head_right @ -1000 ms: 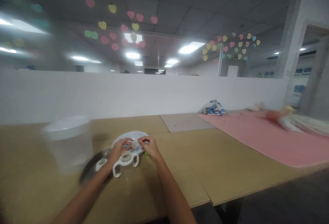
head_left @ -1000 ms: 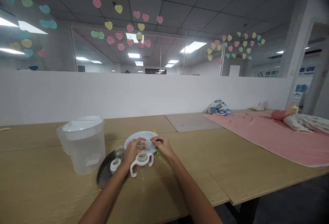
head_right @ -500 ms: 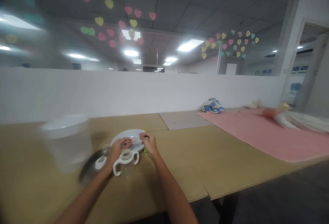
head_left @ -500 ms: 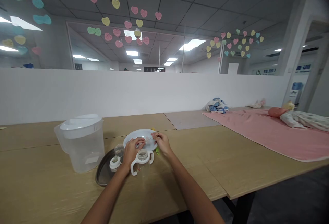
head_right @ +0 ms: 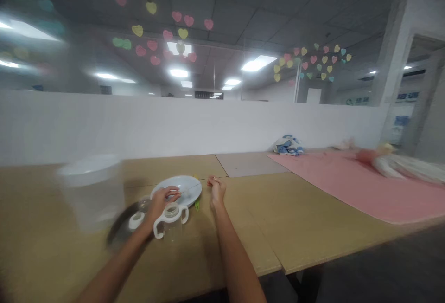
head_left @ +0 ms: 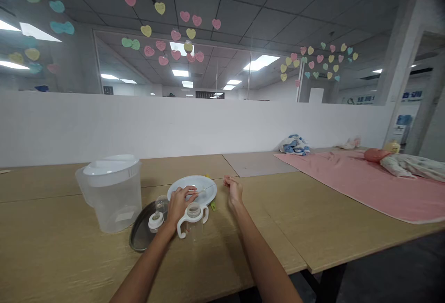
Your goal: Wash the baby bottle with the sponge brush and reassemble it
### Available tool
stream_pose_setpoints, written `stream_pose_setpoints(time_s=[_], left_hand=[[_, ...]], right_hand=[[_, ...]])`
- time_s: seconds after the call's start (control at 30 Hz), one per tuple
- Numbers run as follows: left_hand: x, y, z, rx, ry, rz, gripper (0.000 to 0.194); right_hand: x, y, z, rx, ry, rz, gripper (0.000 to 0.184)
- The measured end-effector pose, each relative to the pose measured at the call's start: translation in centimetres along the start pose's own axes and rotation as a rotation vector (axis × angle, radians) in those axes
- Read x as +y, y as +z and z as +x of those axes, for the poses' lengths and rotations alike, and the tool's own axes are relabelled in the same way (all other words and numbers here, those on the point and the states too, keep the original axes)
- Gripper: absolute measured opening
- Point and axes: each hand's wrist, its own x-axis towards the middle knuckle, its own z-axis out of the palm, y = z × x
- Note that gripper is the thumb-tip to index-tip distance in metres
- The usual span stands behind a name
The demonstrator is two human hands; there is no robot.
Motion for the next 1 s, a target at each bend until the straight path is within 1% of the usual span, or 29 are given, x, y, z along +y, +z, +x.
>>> stream_pose_setpoints(time_s=[0.13, 0.2, 0.3, 0.37, 0.47, 0.53, 0.57, 0.67, 0.73, 0.8, 0.9, 1.0], left_hand=[[0.1, 0.1, -0.1, -0.024, -0.015, -0.008, 0.022], [0.1, -0.1, -0.2, -0.016, -0.013, -0.005, 0.023], [0.3, -0.6, -0.4, 0.003, -0.028, 0.007, 0.025], [0.5, -1.0, -0.5, -0.016, -0.061, 0.011, 0.025], [0.9, -1.5, -0.3, -0.063, -0.105, 0.013, 0.025], [1.0, -1.7, 0.1, -0.094, -0.113, 0.003, 0.024], [1.0, -1.7, 0.4, -0.120, -0.114, -0.009, 0.023], [0.7, -1.8, 1.6, -0.227, -0.114, -0.076, 0.013], [0.6, -2.0, 2.5, -0.267, -0.109, -0.146, 0.009], [0.7, -2.5, 3.2, -0.236, -0.104, -0.226, 0.008], [1.3, -3.7, 3.5, -0.129, -0.114, -0.337, 0.026], [2.6, -5.0, 2.7, -0.054, -0.152, -0.488, 0.039]], right_hand=[[0.3, -0.5, 0.6, 0.115, -0.005, 0.030, 0.011], [0.3, -1.0, 1.2, 0.173, -0.022, 0.032, 0.011], [0.0, -2.0, 2.1, 0.259, -0.058, 0.016, 0.014], [0.0, -2.4, 2.4, 0.283, -0.086, -0.011, 0.017], [0.2, -2.2, 1.9, 0.239, -0.131, -0.065, 0.021], [0.5, -1.8, 1.0, 0.166, -0.185, -0.132, 0.024], [0.6, -1.6, 0.5, 0.118, -0.236, -0.192, 0.025], [0.9, -1.1, -0.7, -0.027, -0.449, -0.456, 0.027], [1.1, -1.0, -1.2, -0.089, -0.535, -0.587, 0.028], [1.3, -1.0, -1.4, -0.126, -0.576, -0.671, 0.028], [1.5, -0.9, -1.6, -0.155, -0.618, -0.764, 0.029], [1.6, -0.8, -1.7, -0.176, -0.631, -0.822, 0.031]])
